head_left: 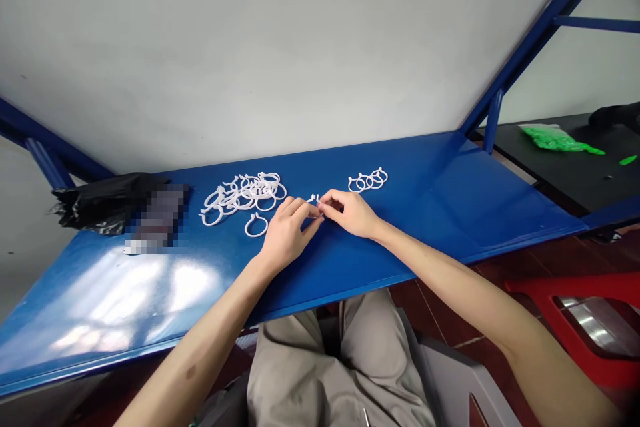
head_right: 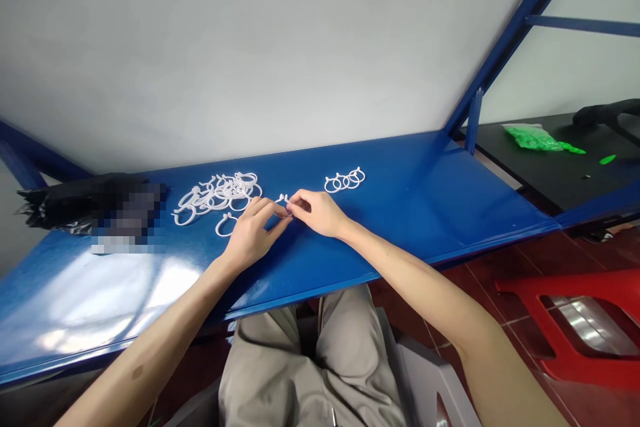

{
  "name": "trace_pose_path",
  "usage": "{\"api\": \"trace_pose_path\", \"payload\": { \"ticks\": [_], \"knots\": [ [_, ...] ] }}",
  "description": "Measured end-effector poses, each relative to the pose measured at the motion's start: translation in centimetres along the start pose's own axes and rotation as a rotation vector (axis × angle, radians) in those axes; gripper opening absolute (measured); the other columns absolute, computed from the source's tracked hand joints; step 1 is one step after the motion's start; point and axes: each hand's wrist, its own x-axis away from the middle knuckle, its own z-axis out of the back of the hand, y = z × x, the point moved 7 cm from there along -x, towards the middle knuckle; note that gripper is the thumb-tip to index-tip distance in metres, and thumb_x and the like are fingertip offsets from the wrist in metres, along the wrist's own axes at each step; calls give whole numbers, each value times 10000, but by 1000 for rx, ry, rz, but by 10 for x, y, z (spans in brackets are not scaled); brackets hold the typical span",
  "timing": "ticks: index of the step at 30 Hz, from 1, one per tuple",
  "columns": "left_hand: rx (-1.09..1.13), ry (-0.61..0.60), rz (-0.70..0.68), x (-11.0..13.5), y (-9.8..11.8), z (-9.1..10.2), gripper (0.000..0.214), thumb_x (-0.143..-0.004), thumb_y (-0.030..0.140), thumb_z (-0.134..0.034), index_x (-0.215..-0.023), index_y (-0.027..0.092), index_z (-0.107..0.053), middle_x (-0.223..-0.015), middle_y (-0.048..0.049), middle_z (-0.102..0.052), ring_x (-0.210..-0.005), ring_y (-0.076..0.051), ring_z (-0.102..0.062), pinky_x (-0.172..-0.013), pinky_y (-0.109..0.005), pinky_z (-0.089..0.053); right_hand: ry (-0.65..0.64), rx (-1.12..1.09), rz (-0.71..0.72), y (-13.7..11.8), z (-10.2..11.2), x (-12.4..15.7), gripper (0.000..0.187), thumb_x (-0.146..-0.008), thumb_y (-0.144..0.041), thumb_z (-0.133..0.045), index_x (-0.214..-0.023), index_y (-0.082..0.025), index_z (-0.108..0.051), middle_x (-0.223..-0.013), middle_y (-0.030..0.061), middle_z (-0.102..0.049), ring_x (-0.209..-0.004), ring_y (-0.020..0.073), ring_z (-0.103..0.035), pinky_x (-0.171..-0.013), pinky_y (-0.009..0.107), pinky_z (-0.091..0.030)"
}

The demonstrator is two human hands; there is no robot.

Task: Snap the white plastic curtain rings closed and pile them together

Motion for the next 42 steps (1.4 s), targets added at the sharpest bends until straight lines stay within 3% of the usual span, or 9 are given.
{"api": "trace_pose_path", "payload": {
  "ticks": [5, 13, 20, 29, 36, 42],
  "knots": [
    [-17, 151, 193, 2, -15, 9, 145, -948, 331, -605, -1033, 214, -613, -962, -41, -677, -837, -171, -627, -738, -296, -512, 30, 117, 70, -1, 3, -1, 157, -965, -316, -594, -953, -195, -693, -877, 20, -731, -759, 147, -649, -706, 263, -479],
    [37, 74, 260, 4, -25, 2, 187, -975, 329, -566, -1098, 223, -658, -960, -38, -744, -784, -160, -673, -720, -285, -524, 14, 226, 152, -4, -1, 1, 135, -983, -281, -606, -1009, -194, -705, -946, 33, -744, -805, 157, -665, -714, 266, -488],
    [18, 57, 231, 5, -23, 0, 218, -992, 338, -529, -1096, 219, -678, -971, -51, -737, -794, -169, -675, -749, -290, -534, 25, 517, 311, -8, -10, 5, 222, -1033, -274, -527, -1111, -181, -713, -1020, 85, -747, -938, 214, -678, -805, 321, -522],
    [-84, 38, 133, 8, -16, -4, 261, -1023, 348, -462, -1000, 221, -689, -865, -53, -716, -788, -185, -649, -731, -303, -517, 43, 916, 413, -20, -26, 16, 314, -1061, -187, -406, -1002, -136, -711, -860, 101, -697, -794, 223, -580, -718, 348, -465],
    [-99, 12, 35, 9, -7, -6, 272, -1036, 312, -434, -947, 215, -672, -873, -56, -738, -804, -190, -635, -750, -317, -524, 46, 969, 513, -20, -32, 21, 327, -1052, -133, -375, -962, -135, -689, -797, 88, -653, -766, 229, -536, -719, 356, -440],
    [-101, 2, 41, 6, -8, -8, 275, -1035, 319, -421, -1011, 211, -673, -922, -68, -737, -837, -201, -639, -773, -336, -531, 44, 922, 476, -18, -31, 18, 325, -1057, -152, -381, -934, -150, -682, -806, 89, -641, -774, 227, -528, -738, 356, -431]
  ]
}}
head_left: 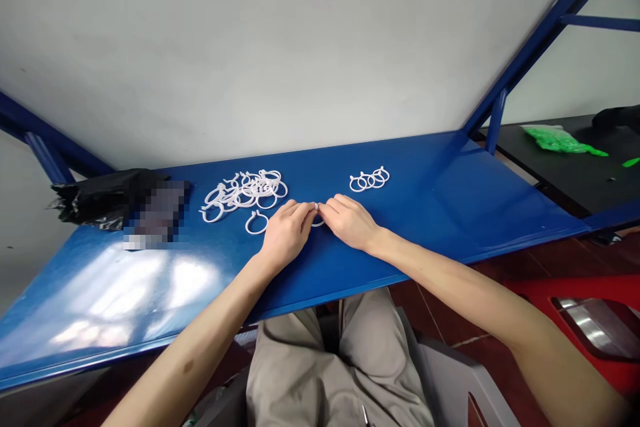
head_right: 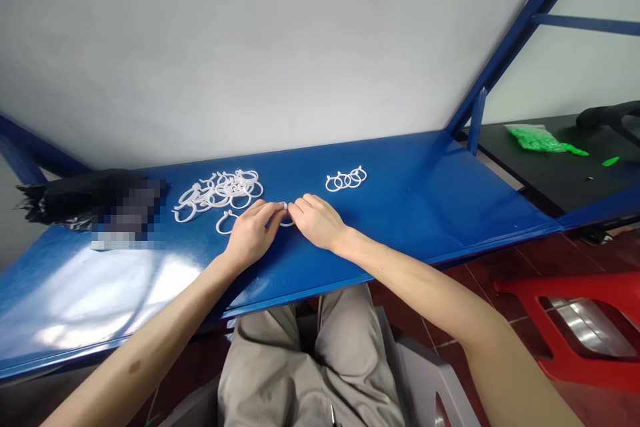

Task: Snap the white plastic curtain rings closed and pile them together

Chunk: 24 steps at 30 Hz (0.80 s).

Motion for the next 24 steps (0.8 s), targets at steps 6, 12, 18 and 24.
{"api": "trace_pose_path", "payload": {
  "ticks": [6, 12, 18, 24],
  "knots": [
    [-139, 40, 50, -10, -7, 5, 326, -1020, 381, -453, -1170, 177, -657, -1001, -102, -721, -956, -266, -622, -876, -401, -501, -33, 18, -129, 23, 3, -8, 319, -1064, -199, -391, -1055, -144, -705, -917, 107, -681, -865, 243, -561, -806, 373, -469],
    [-419, 18, 226, -9, -37, 13, 374, -963, 325, -498, -1261, 143, -633, -1141, -196, -631, -1092, -381, -560, -885, -496, -450, 13, -16, -443, 86, 11, 4, 318, -1039, -215, -416, -1117, -177, -722, -1045, 135, -642, -984, 277, -562, -866, 418, -502],
    [-495, -31, 231, -9, -51, 9, 232, -927, 268, -515, -1049, 194, -699, -1050, -165, -641, -1025, -363, -564, -839, -478, -444, -17, -44, -723, 139, 9, 30, 336, -992, -202, -444, -1214, -169, -695, -1090, 146, -618, -1011, 287, -573, -875, 431, -509],
    [-513, -29, 263, -10, -59, 14, 218, -945, 245, -487, -961, 201, -701, -1016, -147, -668, -991, -343, -566, -807, -454, -426, 29, -35, -756, 144, 14, 32, 344, -975, -237, -478, -1247, -134, -663, -1088, 160, -630, -1074, 320, -572, -943, 474, -506]
  ]
}}
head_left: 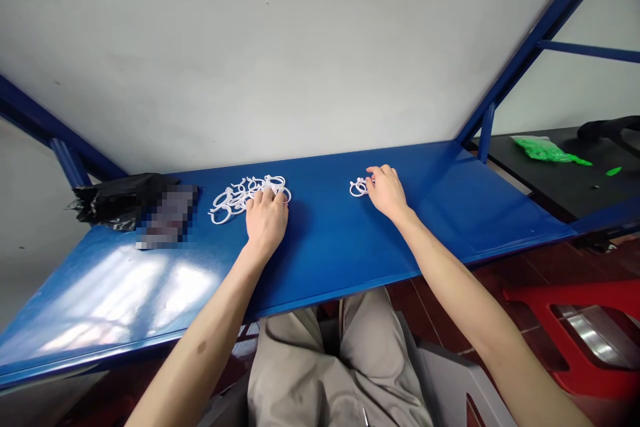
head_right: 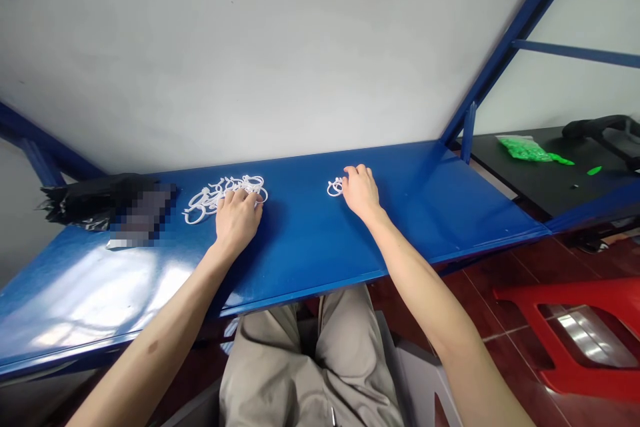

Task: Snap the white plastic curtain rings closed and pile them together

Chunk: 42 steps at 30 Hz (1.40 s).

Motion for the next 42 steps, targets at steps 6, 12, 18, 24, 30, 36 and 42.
{"api": "trace_pose_path", "payload": {
  "ticks": [6, 12, 18, 24, 30, 36, 42],
  "knots": [
    [108, 89, -80, 6, 18, 20, 243, -1000, 273, -470, -1010, 216, -706, -895, -96, -681, -918, -293, -575, -792, -414, -414, 89, -104, 127, -27, 14, 6, 319, -1001, -264, -451, -1197, -177, -688, -1086, 145, -641, -1093, 317, -573, -957, 487, -513],
    [467, 83, -333, 18, 55, 31, 176, -1012, 255, -498, -1014, 211, -668, -929, -40, -727, -892, -217, -579, -815, -343, -474, -105, -446, 334, -74, 4, 26, 296, -1031, -368, -482, -1189, -214, -679, -1041, 84, -695, -968, 232, -647, -886, 393, -535],
    [592, 48, -361, 22, 62, 35, 103, -992, 241, -539, -997, 213, -637, -948, -24, -723, -906, -198, -587, -815, -318, -492, -282, -523, 335, -91, -11, 40, 245, -1023, -377, -518, -1042, -205, -691, -919, 35, -728, -748, 166, -641, -695, 298, -475],
    [643, 32, -190, 18, 52, 29, 84, -974, 241, -547, -947, 224, -624, -906, -19, -709, -845, -182, -617, -770, -309, -500, -271, -609, 282, -88, -11, 38, 192, -998, -348, -569, -1053, -211, -692, -835, 5, -742, -711, 153, -663, -699, 283, -478],
    [785, -57, -17, 16, 40, 11, 172, -944, 289, -583, -1106, 234, -565, -924, -15, -714, -801, -167, -673, -719, -284, -516, -267, -593, 287, -89, -17, 40, 149, -986, -311, -590, -1028, -210, -691, -899, 18, -762, -775, 165, -702, -709, 281, -501],
    [855, -154, 9, 16, 40, 2, 190, -1006, 345, -462, -1121, 233, -563, -865, -16, -763, -827, -191, -716, -805, -310, -523, -256, -548, 385, -101, -16, 49, 122, -987, -244, -586, -1052, -197, -679, -959, 43, -762, -832, 178, -715, -728, 281, -521],
    [908, -197, 17, 16, 42, 3, 241, -1028, 410, -395, -1119, 249, -548, -841, 0, -772, -752, -173, -719, -728, -271, -513, -125, -439, 480, -108, -13, 55, 153, -1014, -233, -532, -1055, -192, -673, -976, 71, -743, -873, 200, -694, -760, 313, -535]
  ]
}}
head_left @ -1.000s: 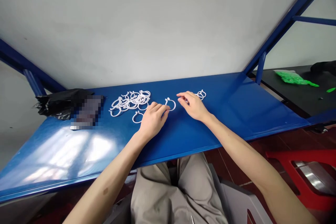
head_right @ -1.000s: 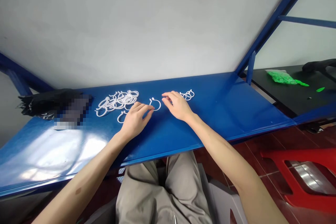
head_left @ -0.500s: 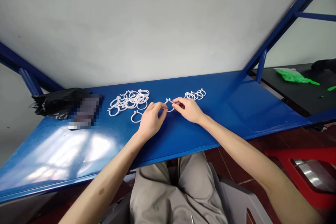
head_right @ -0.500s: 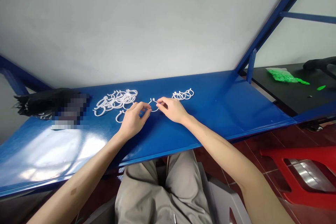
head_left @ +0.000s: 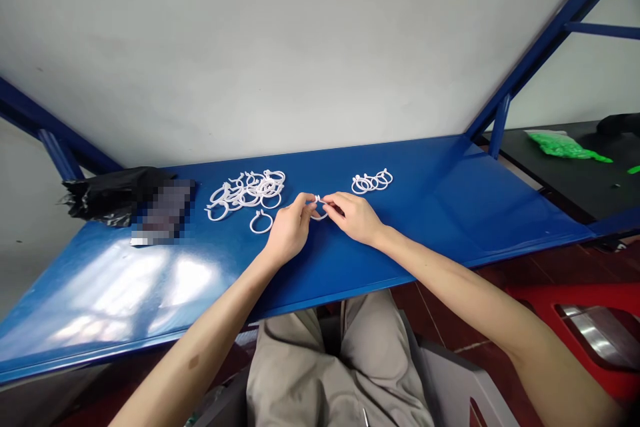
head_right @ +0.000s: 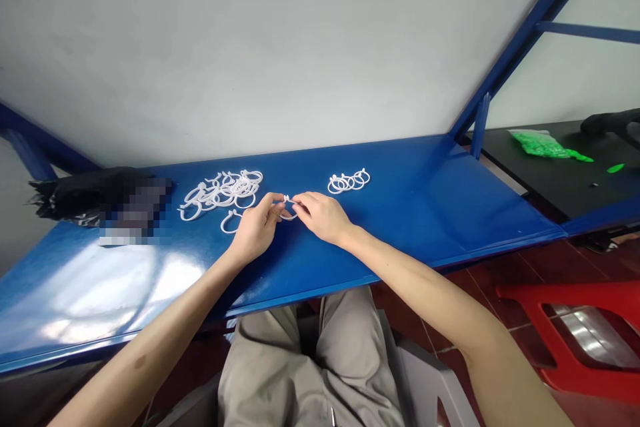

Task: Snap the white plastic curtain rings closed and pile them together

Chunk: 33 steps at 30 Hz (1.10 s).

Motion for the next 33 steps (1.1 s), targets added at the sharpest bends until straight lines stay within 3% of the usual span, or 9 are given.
{"api": "trace_pose_path", "payload": {
  "ticks": [4, 9, 18, 25, 28, 33],
  "knots": [
    [5, -9, 13, 0, 0, -1, 206, -1016, 398, -422, -1087, 253, -549, -831, 0, -779, -706, -165, -713, -696, -260, -506, 19, 128, 86, -8, -1, 2, 209, -1040, -226, -460, -1009, -179, -661, -926, 87, -721, -864, 217, -659, -758, 336, -529],
    [45, -29, 10, 1, 1, -2, 136, -999, 353, -443, -1035, 258, -534, -813, -2, -783, -765, -181, -749, -708, -264, -525, -46, 216, 137, -12, -8, 4, 261, -1061, -228, -398, -989, -186, -645, -909, 90, -688, -854, 226, -608, -777, 354, -509],
    [-64, -25, -82, 6, 11, -1, 87, -984, 259, -439, -946, 259, -517, -822, 3, -775, -778, -183, -750, -724, -274, -529, -125, 347, 253, -19, -13, 6, 336, -1068, -189, -344, -902, -187, -636, -836, 78, -628, -792, 220, -515, -705, 340, -429],
    [-100, -46, -86, -2, 8, -5, 137, -1017, 336, -432, -1027, 246, -534, -850, -10, -749, -792, -183, -717, -700, -282, -519, -66, 344, 185, -13, -9, 0, 314, -1068, -223, -375, -965, -176, -668, -877, 88, -669, -831, 223, -556, -744, 342, -452],
    [-248, 37, -114, -6, 7, 3, 185, -1002, 378, -494, -1091, 237, -574, -928, -44, -738, -890, -217, -687, -765, -326, -519, 5, 261, 75, 2, 2, -6, 252, -1059, -254, -432, -1047, -190, -675, -959, 90, -691, -898, 232, -579, -797, 360, -479],
    [-488, 349, -121, -12, -6, 39, 237, -992, 350, -475, -1091, 206, -635, -1057, -132, -677, -1078, -308, -587, -942, -459, -470, 160, 259, -151, 50, 35, -8, 238, -1033, -276, -476, -1036, -205, -703, -998, 101, -660, -960, 267, -568, -844, 416, -495]
  ]
}}
